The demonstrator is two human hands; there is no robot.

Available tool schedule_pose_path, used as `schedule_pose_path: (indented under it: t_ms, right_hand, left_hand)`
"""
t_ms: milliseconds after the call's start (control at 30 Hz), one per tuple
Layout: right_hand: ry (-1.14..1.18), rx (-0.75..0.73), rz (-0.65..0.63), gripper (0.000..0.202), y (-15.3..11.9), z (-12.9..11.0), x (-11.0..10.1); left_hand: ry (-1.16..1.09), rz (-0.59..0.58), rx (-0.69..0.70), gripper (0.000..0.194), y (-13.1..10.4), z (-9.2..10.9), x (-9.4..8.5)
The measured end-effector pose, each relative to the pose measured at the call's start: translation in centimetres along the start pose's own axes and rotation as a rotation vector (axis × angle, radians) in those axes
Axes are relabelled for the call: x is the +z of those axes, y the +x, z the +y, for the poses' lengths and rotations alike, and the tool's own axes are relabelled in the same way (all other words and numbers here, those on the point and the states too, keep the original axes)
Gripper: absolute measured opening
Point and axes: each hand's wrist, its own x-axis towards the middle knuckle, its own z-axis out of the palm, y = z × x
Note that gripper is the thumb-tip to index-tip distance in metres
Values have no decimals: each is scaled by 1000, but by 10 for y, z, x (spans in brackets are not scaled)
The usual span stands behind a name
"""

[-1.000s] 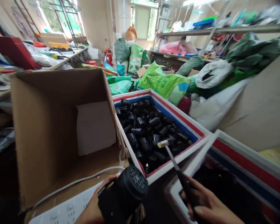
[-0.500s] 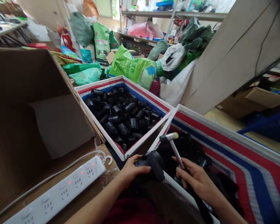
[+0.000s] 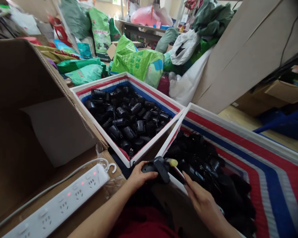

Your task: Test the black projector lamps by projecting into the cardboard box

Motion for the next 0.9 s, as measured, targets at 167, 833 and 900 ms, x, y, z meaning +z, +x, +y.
schedule_pose_path:
  t_ms: [167,833,900]
  right_hand:
    - [9,-5,41,41,15,-14,-24]
    - [366,438,141,39,20,-9,-18]
    - [431,447,173,37,18,-15,-15]
  left_hand:
    - [-19,-16,-25,53,1,-3,-2]
    - [-332,-46,-63,63,-6,-6,-10]
    - [-478,-102,-71,64,-13,-5,-16]
